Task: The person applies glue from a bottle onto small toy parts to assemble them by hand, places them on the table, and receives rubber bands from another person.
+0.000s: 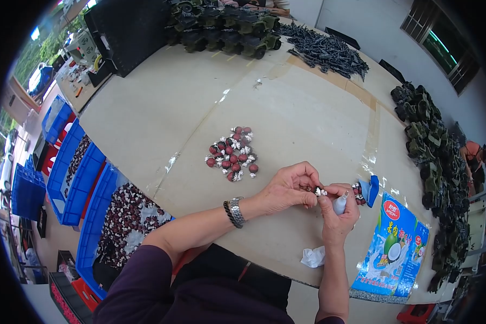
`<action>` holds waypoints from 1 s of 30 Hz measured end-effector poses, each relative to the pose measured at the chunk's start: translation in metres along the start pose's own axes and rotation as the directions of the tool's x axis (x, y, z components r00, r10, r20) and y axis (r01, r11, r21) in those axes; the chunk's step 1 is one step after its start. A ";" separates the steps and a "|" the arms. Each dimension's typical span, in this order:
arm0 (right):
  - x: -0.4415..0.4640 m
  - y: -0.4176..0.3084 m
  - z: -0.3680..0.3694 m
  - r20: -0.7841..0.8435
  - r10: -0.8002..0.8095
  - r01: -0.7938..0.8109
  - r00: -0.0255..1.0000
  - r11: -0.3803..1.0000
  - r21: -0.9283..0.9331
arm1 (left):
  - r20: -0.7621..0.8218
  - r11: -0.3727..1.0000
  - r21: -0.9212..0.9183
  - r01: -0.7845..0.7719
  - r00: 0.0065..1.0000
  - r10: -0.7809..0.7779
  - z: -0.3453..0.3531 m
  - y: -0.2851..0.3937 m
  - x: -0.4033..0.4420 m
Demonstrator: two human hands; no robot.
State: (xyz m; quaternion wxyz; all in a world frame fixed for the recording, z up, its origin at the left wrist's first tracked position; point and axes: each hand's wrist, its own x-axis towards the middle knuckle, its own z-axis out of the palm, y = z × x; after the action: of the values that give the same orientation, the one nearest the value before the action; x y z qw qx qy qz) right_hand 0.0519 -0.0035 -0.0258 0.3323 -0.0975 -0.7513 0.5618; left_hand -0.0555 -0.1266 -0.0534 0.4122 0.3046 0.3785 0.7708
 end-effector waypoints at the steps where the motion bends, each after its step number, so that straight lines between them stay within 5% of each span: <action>1: 0.000 0.001 0.000 0.001 0.015 -0.015 1.000 1.000 0.003 | 0.001 1.000 -0.002 0.001 1.000 -0.001 0.000 -0.002 0.001; 10: -0.004 0.007 0.000 -0.070 0.056 -0.056 0.996 0.998 0.010 | -0.012 0.989 0.056 -0.137 0.990 0.138 0.007 -0.006 0.003; 13: -0.003 0.008 -0.003 -0.067 0.027 -0.029 0.997 0.999 -0.026 | 0.010 0.954 0.216 -0.209 0.977 0.212 0.005 -0.014 0.001; 19: 0.001 0.008 -0.004 -0.020 -0.182 0.178 0.983 0.976 -0.127 | 0.024 0.960 0.222 -0.170 0.985 0.169 0.008 -0.009 -0.002; 30: 0.003 0.005 -0.007 -0.004 -0.172 0.171 0.985 0.982 -0.083 | 0.051 0.939 0.289 -0.186 0.983 0.179 0.006 -0.011 -0.004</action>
State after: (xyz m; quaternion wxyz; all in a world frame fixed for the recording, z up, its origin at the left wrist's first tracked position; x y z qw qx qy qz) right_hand 0.0531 0.0055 -0.0282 0.3794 -0.0494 -0.7776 0.4990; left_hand -0.0449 -0.1239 -0.0598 0.2937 0.4051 0.4537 0.7374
